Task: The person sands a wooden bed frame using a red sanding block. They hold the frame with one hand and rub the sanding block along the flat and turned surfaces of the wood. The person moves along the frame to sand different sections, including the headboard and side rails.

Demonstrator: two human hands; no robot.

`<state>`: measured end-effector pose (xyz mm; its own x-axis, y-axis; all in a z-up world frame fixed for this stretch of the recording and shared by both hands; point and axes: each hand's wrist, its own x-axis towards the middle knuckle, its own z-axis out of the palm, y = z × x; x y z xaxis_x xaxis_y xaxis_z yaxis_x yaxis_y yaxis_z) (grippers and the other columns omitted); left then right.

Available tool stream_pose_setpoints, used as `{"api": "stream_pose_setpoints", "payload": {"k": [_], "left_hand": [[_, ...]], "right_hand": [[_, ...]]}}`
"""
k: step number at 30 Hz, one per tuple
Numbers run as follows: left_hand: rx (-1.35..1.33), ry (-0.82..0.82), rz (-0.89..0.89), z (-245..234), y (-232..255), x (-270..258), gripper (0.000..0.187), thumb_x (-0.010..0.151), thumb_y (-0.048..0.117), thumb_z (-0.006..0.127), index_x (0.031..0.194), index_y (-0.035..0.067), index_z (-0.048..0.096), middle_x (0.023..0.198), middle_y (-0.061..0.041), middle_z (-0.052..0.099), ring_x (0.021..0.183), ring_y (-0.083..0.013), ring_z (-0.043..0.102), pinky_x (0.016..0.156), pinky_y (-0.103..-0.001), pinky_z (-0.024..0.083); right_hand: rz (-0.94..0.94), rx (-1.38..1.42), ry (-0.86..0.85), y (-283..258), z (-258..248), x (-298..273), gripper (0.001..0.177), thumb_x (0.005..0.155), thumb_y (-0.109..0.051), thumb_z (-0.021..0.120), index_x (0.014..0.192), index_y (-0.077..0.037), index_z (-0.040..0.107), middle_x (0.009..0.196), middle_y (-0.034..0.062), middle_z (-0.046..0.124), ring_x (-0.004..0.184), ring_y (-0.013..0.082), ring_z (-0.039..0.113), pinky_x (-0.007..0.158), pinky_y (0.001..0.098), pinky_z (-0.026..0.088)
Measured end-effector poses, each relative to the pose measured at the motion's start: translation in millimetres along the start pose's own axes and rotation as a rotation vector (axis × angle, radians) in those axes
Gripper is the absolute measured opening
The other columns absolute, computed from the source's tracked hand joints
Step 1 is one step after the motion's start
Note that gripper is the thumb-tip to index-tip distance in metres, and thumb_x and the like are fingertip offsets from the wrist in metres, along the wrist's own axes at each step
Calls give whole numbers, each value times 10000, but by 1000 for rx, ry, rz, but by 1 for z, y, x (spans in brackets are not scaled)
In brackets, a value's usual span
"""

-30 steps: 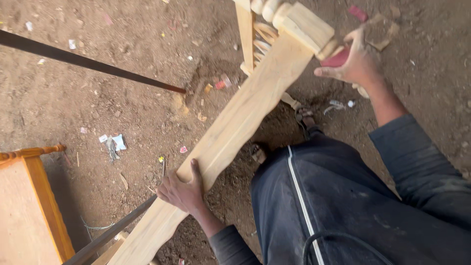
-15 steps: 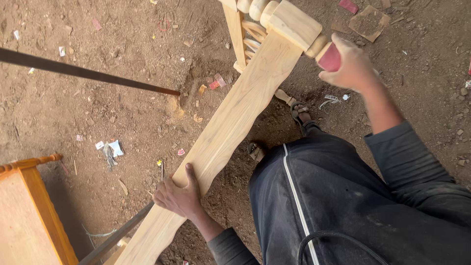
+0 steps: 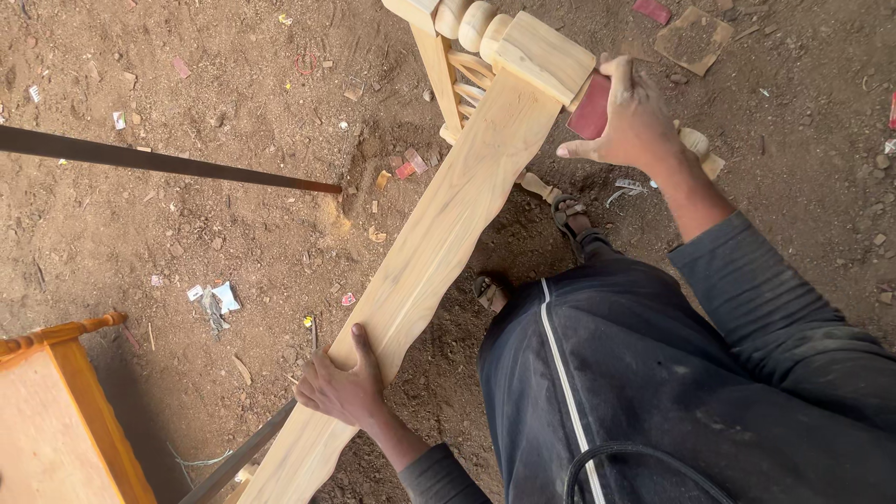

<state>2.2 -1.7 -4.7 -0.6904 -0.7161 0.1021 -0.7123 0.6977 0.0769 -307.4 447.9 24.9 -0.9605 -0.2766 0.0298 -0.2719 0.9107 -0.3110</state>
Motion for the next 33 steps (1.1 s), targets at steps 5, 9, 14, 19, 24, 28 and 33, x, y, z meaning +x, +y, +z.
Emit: {"api": "stream_pose_setpoints", "payload": {"k": [5, 9, 14, 19, 24, 28, 33], "left_hand": [[-27, -17, -17, -1, 1, 1, 893, 871, 902, 392, 991, 65, 677, 937, -112, 589, 1020, -321, 521, 1122, -531, 283], [-29, -26, -26, -1, 3, 0, 911, 870, 916, 384, 971, 56, 670, 980, -123, 600, 1047, -326, 524, 1140, -529, 275], [-7, -18, -20, -3, 3, 1, 923, 878, 917, 374, 978, 52, 680, 985, -136, 615, 1060, -330, 536, 1160, -539, 251], [-14, -30, -52, -3, 7, 0, 955, 871, 928, 363, 1002, 41, 690, 958, -141, 620, 1054, -334, 556, 1202, -541, 248], [-37, 16, -24, -4, 7, 1, 956, 871, 928, 365, 992, 38, 691, 999, -135, 631, 1070, -331, 557, 1185, -558, 245], [-45, 76, 38, -6, 10, -1, 912, 911, 902, 376, 991, 52, 697, 1029, -147, 631, 1106, -352, 542, 1164, -586, 216], [-39, -10, -30, -8, 12, 0, 917, 881, 895, 397, 1016, 34, 686, 973, -136, 604, 1090, -326, 532, 1187, -533, 241]], "right_hand": [[328, 161, -344, 14, -18, 2, 1367, 501, -790, 801, 1535, -44, 310, 1413, 341, 518, 1238, 477, 601, 946, 610, 543], [199, 395, -323, 22, -36, 0, 1047, 824, -794, 568, 1555, -69, 377, 1338, 308, 648, 1218, 394, 675, 1036, 550, 518], [212, 148, -372, 11, -23, 4, 933, 931, -582, 624, 1549, 17, 262, 1252, 365, 616, 1096, 445, 687, 983, 564, 531], [224, -100, -229, -3, 5, 16, 995, 880, -429, 775, 1494, 139, 235, 1166, 357, 621, 960, 441, 693, 794, 479, 613], [348, -137, -158, 0, 27, 34, 1155, 725, -422, 898, 1505, 152, 270, 1090, 296, 645, 912, 403, 697, 718, 417, 618], [389, -149, -190, 16, 42, 46, 1120, 654, -480, 929, 1461, 123, 440, 1063, 234, 668, 883, 355, 719, 671, 396, 632], [337, -175, -310, 26, 36, 60, 893, 635, -526, 975, 1213, 74, 654, 971, 203, 700, 821, 324, 715, 727, 434, 597]]}}
